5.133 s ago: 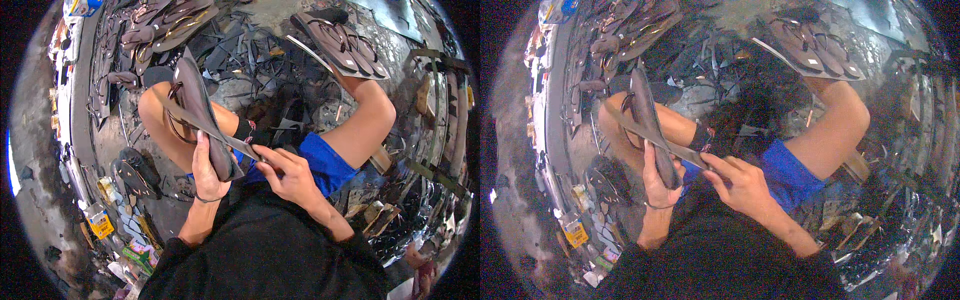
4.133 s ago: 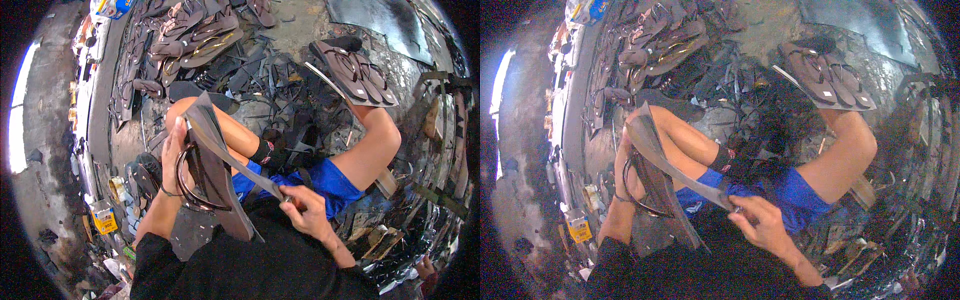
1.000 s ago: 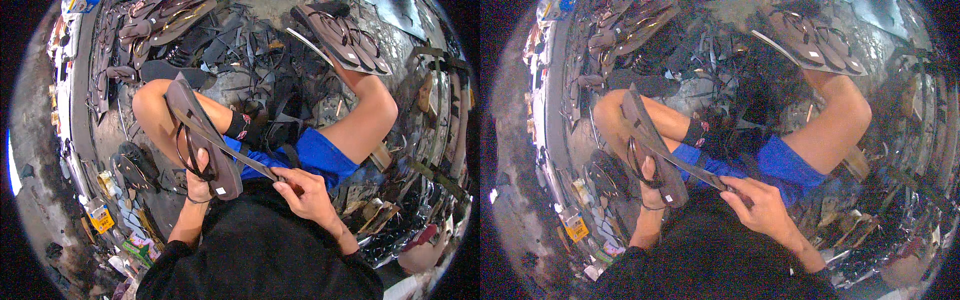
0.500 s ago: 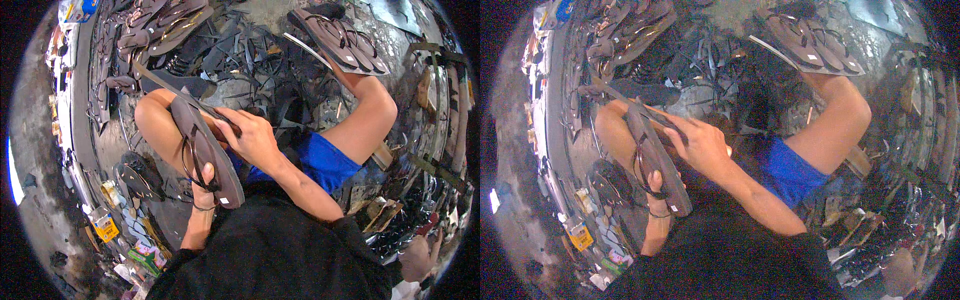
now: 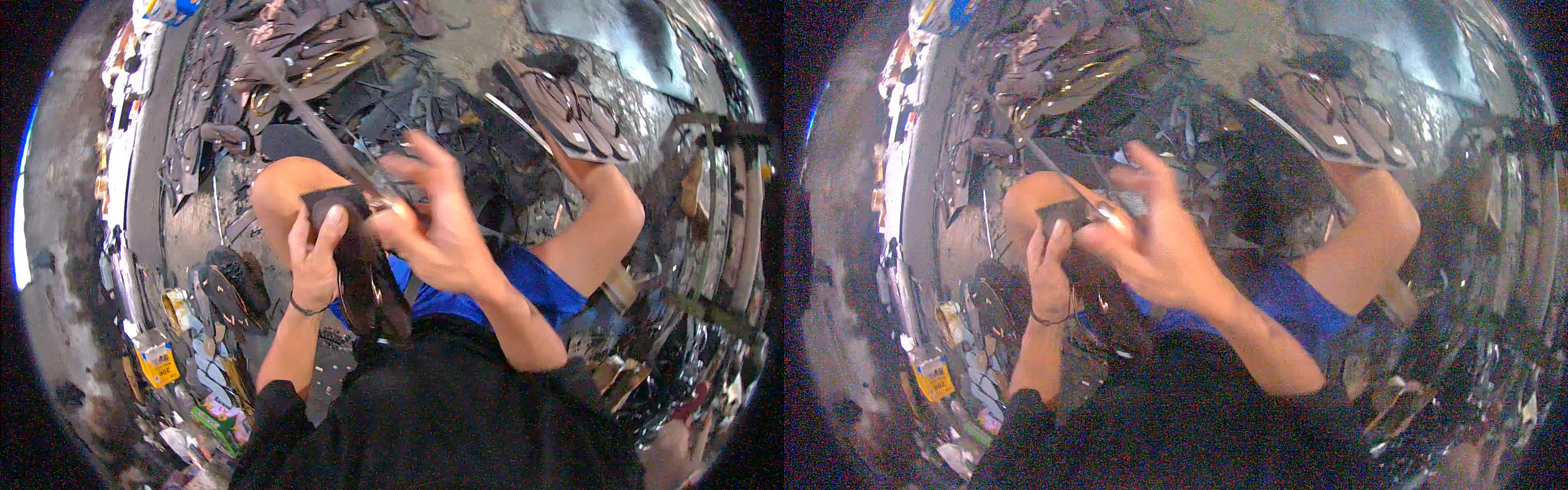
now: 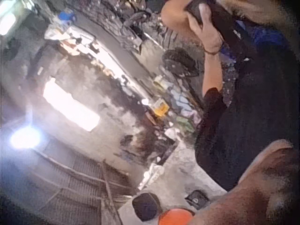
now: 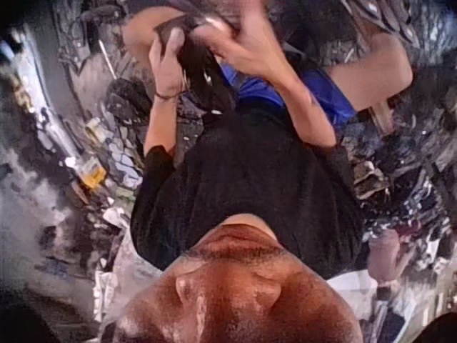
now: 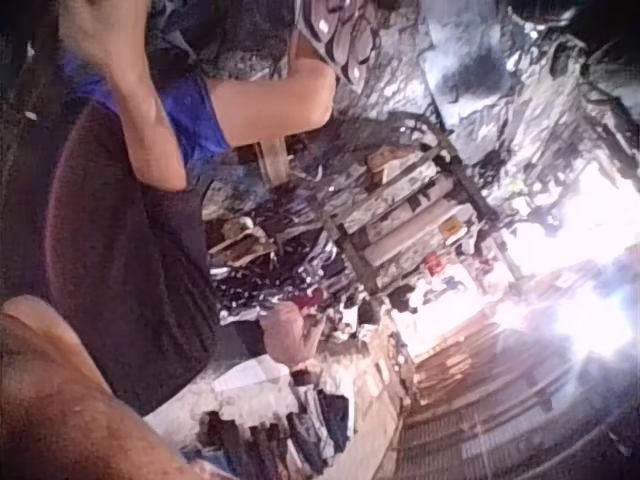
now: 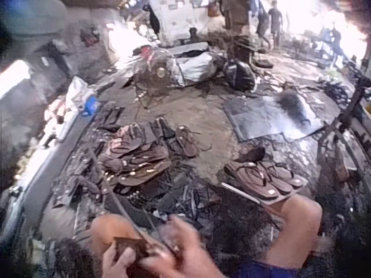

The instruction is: The person sits on the floor and uses a knife to scrape and trim the soles of multiple flip-flops. They handle each sandal one at a time, turning them over and working along the edges and surfaces of the soles.

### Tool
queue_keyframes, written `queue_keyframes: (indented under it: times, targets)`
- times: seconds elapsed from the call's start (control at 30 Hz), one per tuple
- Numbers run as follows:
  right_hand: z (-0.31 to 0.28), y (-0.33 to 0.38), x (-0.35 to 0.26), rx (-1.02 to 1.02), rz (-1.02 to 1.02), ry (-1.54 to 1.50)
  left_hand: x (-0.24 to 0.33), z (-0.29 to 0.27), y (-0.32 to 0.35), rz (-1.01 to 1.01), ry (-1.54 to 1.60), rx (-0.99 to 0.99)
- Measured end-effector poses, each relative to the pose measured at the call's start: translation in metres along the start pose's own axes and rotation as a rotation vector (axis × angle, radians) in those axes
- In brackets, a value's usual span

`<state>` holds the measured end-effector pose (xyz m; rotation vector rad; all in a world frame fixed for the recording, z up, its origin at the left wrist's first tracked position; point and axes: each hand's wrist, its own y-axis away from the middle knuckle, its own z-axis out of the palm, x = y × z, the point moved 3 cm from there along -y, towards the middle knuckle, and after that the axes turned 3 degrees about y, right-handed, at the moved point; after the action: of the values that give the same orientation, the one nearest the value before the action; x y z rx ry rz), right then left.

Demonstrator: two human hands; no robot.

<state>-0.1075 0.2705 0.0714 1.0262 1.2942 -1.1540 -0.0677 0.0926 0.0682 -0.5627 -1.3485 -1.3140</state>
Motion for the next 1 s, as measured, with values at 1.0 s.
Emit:
queue_keyframes:
  times: [1.0]
  targets:
    - [-0.069, -0.013, -0.094, -0.655, 0.068, 0.565, 0.039, 0.027, 0.047, -0.251, -0.257, -0.504]
